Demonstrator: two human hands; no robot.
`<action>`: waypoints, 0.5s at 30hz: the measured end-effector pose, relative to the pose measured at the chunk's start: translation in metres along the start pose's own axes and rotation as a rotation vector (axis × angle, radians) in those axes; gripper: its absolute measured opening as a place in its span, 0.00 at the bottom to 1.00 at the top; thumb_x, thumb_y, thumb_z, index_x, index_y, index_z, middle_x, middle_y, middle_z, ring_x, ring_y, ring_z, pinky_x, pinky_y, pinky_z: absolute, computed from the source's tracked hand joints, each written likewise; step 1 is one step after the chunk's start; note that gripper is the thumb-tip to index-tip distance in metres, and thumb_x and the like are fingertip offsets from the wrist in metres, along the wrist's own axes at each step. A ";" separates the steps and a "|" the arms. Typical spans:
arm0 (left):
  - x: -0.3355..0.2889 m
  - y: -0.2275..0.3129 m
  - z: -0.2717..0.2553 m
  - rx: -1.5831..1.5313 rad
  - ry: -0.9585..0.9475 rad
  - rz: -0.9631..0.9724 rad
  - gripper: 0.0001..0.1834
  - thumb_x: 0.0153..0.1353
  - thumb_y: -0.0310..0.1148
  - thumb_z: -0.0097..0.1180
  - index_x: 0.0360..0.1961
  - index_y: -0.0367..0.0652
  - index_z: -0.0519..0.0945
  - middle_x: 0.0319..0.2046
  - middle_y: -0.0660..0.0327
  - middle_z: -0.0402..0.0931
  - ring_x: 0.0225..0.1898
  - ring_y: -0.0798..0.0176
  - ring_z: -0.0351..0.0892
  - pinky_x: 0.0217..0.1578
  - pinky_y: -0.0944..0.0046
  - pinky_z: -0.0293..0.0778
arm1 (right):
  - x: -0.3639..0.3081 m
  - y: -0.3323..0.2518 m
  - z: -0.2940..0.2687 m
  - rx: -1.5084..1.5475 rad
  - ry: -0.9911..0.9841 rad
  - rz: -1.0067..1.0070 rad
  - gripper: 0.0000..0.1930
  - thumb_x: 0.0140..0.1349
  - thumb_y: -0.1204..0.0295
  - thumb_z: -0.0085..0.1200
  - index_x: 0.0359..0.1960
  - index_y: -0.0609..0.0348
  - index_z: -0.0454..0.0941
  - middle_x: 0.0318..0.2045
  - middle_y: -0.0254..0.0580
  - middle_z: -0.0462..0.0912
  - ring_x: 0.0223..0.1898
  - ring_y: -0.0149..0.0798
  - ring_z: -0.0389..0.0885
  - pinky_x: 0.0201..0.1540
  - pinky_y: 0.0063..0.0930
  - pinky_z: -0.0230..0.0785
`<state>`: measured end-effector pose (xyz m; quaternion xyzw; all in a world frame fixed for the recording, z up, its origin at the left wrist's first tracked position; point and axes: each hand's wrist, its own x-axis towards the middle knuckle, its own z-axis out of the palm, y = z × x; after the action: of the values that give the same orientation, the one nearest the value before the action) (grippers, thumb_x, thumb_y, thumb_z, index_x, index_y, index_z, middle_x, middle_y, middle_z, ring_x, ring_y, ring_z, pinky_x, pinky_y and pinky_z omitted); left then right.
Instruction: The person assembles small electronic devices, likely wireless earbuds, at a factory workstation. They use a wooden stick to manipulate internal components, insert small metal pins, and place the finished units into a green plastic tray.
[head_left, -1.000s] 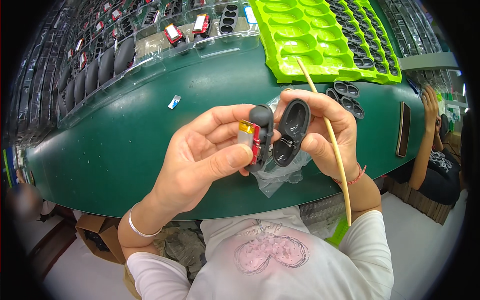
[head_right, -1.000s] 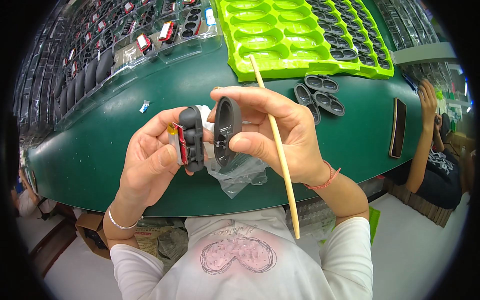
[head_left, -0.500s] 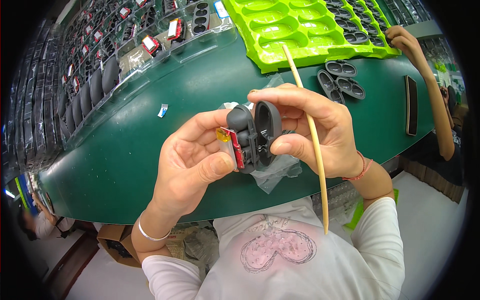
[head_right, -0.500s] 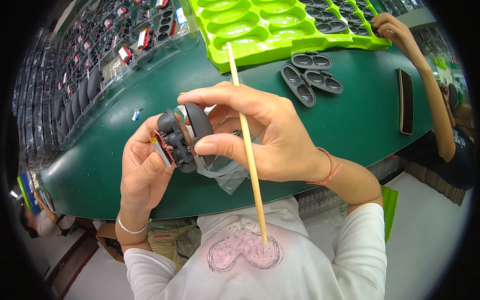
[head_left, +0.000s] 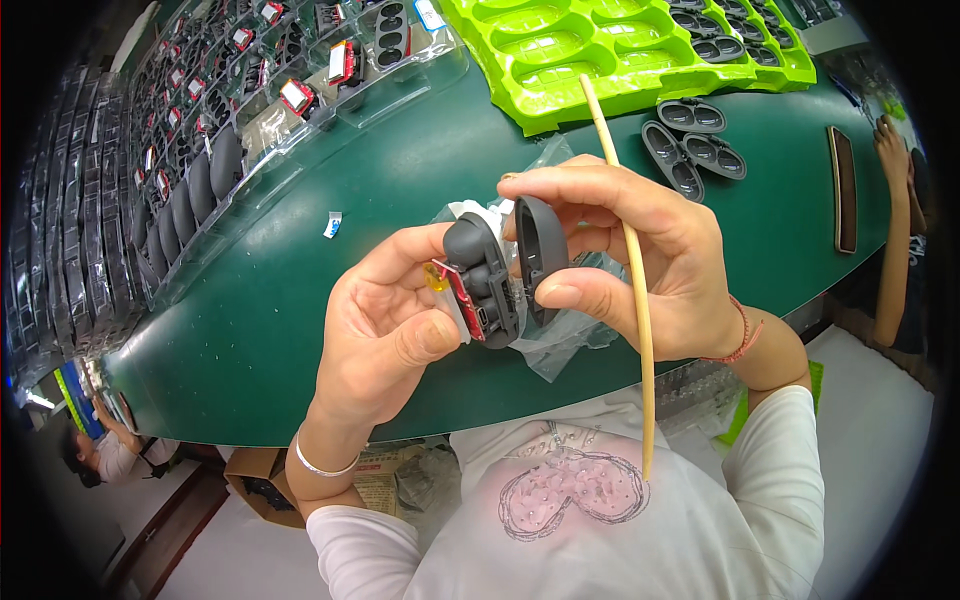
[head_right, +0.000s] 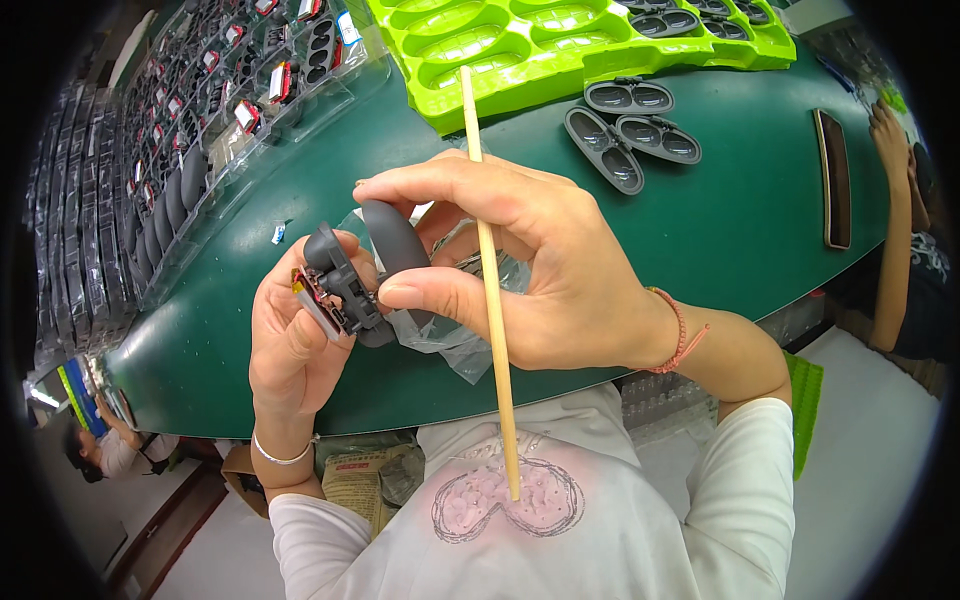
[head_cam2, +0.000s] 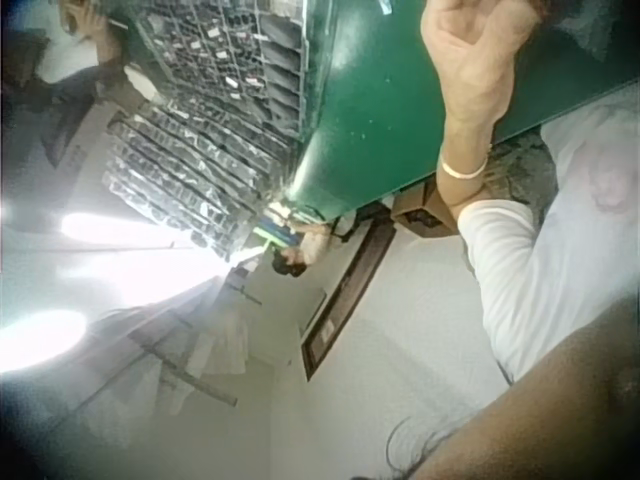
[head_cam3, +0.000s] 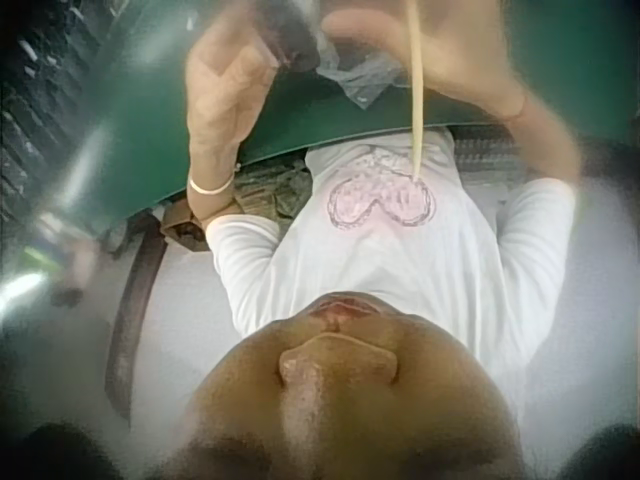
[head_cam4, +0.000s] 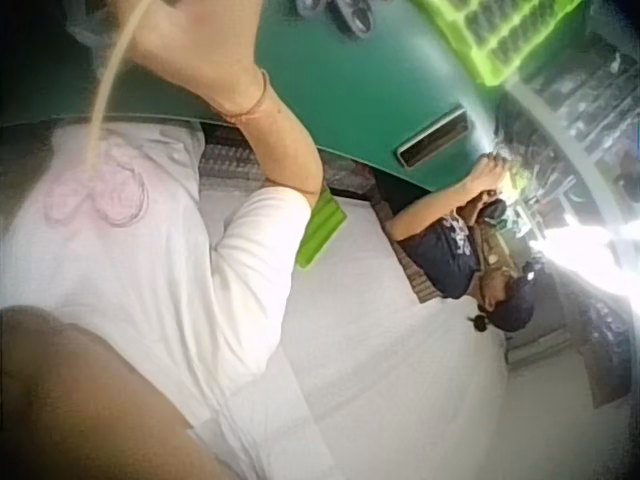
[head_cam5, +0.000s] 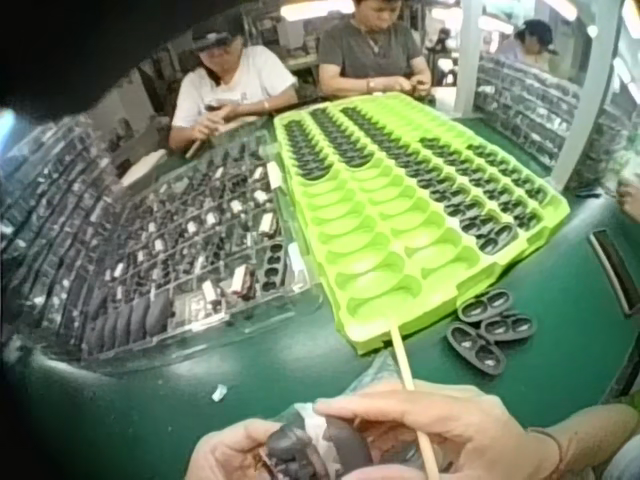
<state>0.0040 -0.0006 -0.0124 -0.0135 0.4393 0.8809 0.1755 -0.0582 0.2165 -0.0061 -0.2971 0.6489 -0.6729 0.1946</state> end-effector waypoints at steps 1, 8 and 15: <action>0.000 0.000 0.000 0.001 0.005 0.000 0.30 0.55 0.33 0.66 0.55 0.30 0.69 0.49 0.53 0.75 0.52 0.61 0.75 0.54 0.59 0.72 | 0.000 0.001 0.000 0.002 0.003 -0.002 0.27 0.58 0.74 0.61 0.57 0.72 0.67 0.46 0.48 0.73 0.48 0.37 0.77 0.51 0.28 0.75; -0.002 -0.001 0.001 0.061 0.018 0.010 0.33 0.49 0.31 0.71 0.54 0.30 0.70 0.47 0.53 0.76 0.51 0.61 0.76 0.54 0.60 0.72 | 0.000 0.000 0.002 -0.062 0.025 -0.041 0.26 0.56 0.73 0.63 0.54 0.71 0.71 0.42 0.49 0.76 0.44 0.37 0.79 0.46 0.26 0.77; -0.004 -0.002 -0.001 0.078 -0.008 0.045 0.32 0.46 0.30 0.73 0.51 0.31 0.72 0.46 0.52 0.76 0.50 0.60 0.76 0.52 0.59 0.73 | -0.002 0.003 0.003 -0.122 0.049 -0.138 0.25 0.56 0.68 0.64 0.52 0.70 0.73 0.40 0.49 0.77 0.40 0.37 0.80 0.39 0.25 0.78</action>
<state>0.0081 -0.0012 -0.0140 0.0066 0.4728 0.8669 0.1579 -0.0556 0.2151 -0.0092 -0.3357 0.6714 -0.6509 0.1135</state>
